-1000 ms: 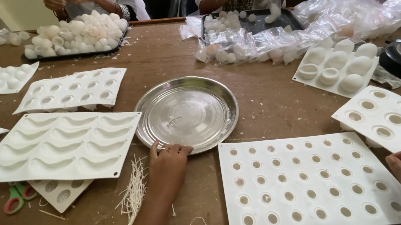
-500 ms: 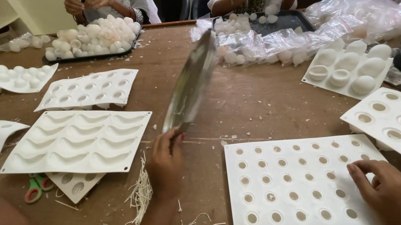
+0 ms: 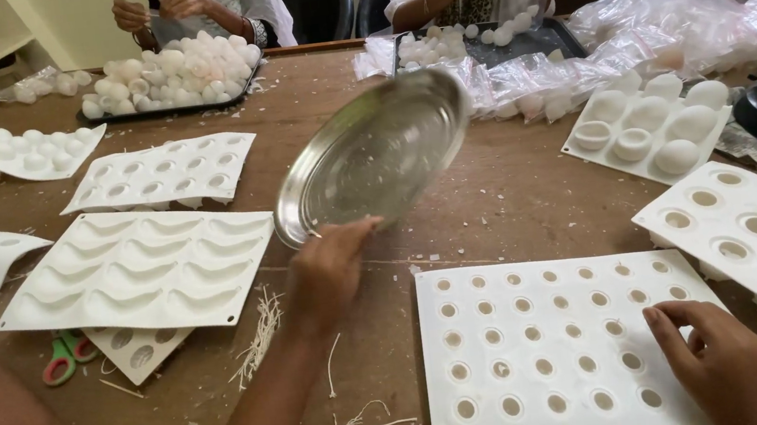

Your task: The person flexes a white silicone mold sheet and presses small wax candle shapes out of its cavities by hand, briefly using scissors to help release stuck pieces, and places the removed wax pieces onto a round metal tray. Other people across the table perform similar demolding work.

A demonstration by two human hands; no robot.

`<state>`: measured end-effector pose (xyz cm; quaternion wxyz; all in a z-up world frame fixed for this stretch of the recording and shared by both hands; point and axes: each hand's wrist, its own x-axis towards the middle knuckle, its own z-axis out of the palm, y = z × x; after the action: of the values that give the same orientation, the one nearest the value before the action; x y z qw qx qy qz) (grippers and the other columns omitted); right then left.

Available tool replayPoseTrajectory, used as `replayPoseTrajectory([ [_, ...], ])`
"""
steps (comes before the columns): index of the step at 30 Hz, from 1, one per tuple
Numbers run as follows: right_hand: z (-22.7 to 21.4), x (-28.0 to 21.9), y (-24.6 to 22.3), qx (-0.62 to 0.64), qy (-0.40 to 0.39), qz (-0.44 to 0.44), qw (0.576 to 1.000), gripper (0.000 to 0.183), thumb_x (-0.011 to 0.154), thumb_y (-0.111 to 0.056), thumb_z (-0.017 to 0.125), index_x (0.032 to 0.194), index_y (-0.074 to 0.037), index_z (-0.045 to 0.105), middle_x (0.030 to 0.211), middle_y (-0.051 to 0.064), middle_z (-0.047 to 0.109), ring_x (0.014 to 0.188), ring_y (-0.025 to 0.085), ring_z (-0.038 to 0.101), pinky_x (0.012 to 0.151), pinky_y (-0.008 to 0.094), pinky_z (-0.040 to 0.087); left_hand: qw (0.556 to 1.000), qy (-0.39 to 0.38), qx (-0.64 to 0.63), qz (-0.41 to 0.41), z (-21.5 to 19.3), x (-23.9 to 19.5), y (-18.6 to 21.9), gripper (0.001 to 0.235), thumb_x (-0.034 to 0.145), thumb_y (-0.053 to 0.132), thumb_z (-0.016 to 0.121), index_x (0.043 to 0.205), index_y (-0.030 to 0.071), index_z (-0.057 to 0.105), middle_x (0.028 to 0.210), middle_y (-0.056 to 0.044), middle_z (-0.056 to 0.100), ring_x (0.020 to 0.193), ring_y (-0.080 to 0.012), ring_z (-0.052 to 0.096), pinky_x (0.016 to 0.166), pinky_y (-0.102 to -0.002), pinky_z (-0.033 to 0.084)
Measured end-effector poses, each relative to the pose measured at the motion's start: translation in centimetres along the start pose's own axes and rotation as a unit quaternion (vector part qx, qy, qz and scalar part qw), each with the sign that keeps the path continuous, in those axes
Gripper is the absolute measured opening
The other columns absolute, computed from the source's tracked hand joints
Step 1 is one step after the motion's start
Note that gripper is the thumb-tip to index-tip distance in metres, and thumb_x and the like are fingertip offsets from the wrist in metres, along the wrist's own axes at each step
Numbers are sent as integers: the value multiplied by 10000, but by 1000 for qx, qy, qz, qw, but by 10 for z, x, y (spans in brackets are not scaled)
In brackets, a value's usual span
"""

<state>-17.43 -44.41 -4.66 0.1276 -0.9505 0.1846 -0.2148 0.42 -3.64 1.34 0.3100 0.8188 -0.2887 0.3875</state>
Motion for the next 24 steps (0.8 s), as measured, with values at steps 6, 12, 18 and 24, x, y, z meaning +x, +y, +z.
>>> replayPoseTrajectory([
  [6,-8,-2,-6,1,-17,14,1000,281,922,-362,701,1073,-134,767,959,44,795,677,135,733,625,294,605,968,-101,139,181,26,-24,-7,296,854,30,668,1141,48,733,1028,-103,761,931,-236,722,768,-361,595],
  [12,-9,-2,-8,2,-37,-6,999,292,956,-388,718,1079,-126,763,951,52,794,674,137,727,620,290,600,959,-224,146,94,17,-29,5,253,879,77,666,1119,117,737,1031,-70,772,997,-238,712,860,-383,579],
  [18,-7,-16,-6,3,-57,15,998,292,991,-390,703,1094,-125,768,894,84,792,685,139,695,597,286,602,715,-58,-517,-467,-5,-17,46,520,1035,434,459,1259,2,643,1213,-157,762,1169,-219,713,1036,-337,509],
  [24,45,-17,81,42,-15,-173,984,299,921,-472,655,1049,-230,777,787,-31,803,716,98,739,758,351,596,510,-4,-704,-494,-5,-31,40,624,1075,460,339,1258,-63,626,1165,-209,728,1102,-268,698,1004,-403,548],
])
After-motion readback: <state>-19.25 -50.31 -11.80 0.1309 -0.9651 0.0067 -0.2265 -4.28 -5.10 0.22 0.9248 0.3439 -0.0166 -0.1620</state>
